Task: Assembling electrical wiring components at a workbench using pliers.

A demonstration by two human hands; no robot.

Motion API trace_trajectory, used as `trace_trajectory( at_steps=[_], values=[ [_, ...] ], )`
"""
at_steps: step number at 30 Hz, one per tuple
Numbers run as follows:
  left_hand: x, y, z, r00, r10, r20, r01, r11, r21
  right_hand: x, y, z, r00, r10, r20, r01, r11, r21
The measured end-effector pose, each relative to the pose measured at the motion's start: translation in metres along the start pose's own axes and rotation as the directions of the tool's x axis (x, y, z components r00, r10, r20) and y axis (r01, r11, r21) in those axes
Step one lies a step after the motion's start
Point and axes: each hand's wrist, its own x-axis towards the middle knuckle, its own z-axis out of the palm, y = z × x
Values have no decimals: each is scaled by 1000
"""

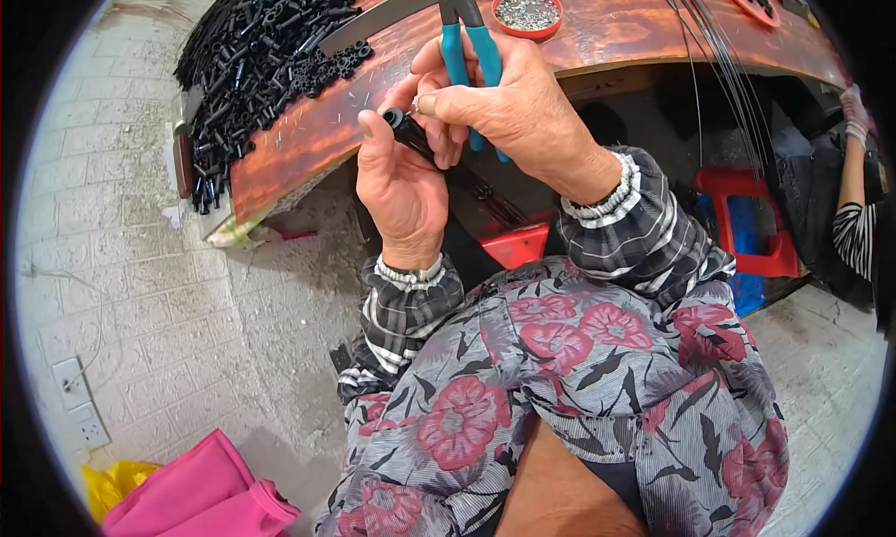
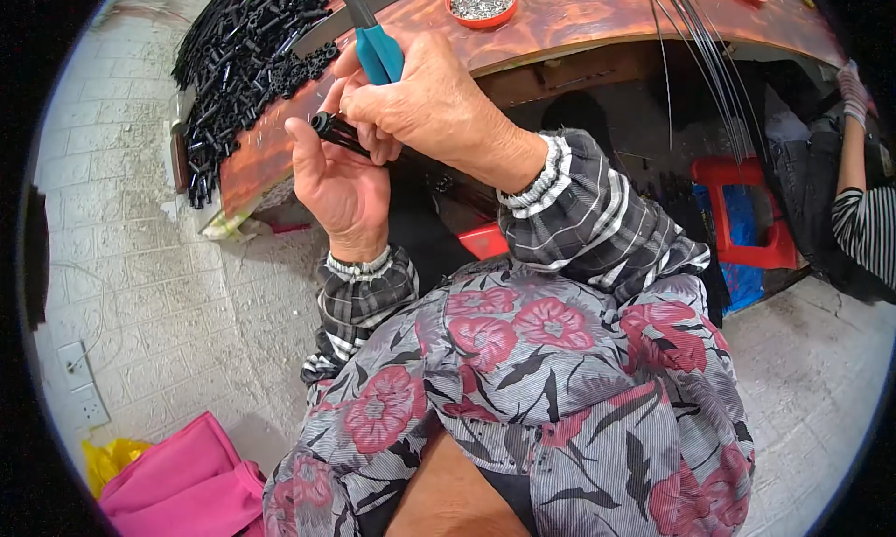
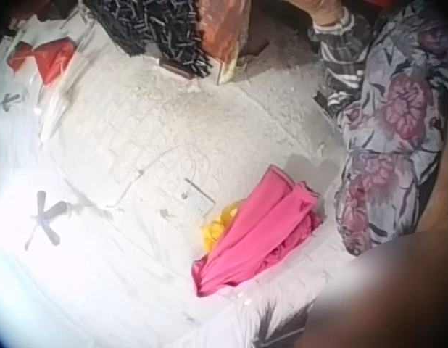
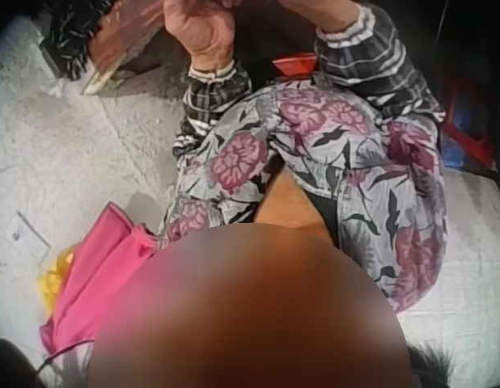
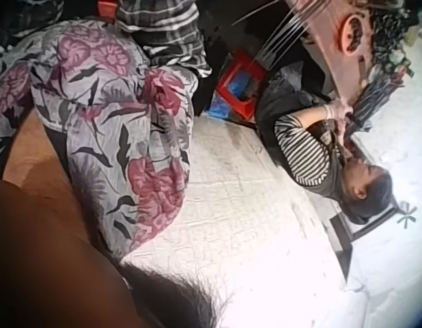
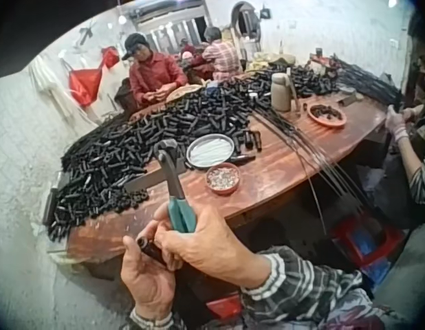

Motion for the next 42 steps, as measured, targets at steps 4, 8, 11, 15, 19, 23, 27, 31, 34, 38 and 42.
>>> trace_trajectory(
  at_steps=[4, 8, 11, 15, 19, 23, 27, 31, 34, 38, 42],
  values=[
    [-2, -1, 1, 1000, 1, -32, -1, 1000, 7, 0, 1, -2, 1000, 18, -9, -19, 998, -52],
    [-3, -2, 5, 998, 7, -60, -5, 999, 44, 1, 3, -7, 999, 14, 37, -14, 1000, -2],
    [-2, -2, 4, 999, -2, -42, 3, 1000, 22, 3, 5, -7, 999, -7, 43, 6, 1000, 19],
    [-2, -2, 2, 1000, -1, -21, 2, 1000, 31, 7, 7, -11, 993, 29, 115, -32, 999, 22],
    [0, -2, 8, 1000, 8, 14, -8, 1000, 21, 8, 2, -11, 999, 4, 52, -6, 999, 42],
    [-1, -1, 6, 1000, -7, 31, 7, 1000, -22, 8, 0, -16, 985, 66, 157, -75, 996, 47],
    [-2, -3, 6, 1000, 1, 16, -1, 1000, -7, 6, 3, -17, 988, 60, 141, -63, 998, 21],
    [-3, -6, 0, 1000, -13, 5, 13, 999, 30, 9, 4, -11, 992, 98, 78, -102, 994, 50],
    [1, -6, 5, 1000, -13, 24, 14, 1000, -22, 31, -9, -14, 877, -424, 225, 460, 876, -145],
    [3, -5, 2, 999, -27, 35, 27, 1000, 6, 31, -10, -15, 992, 16, 123, -47, 967, 251],
    [4, -4, 2, 997, -20, 74, 19, 1000, 11, 31, -10, -15, 993, 17, 113, -45, 967, 252]
  ],
)
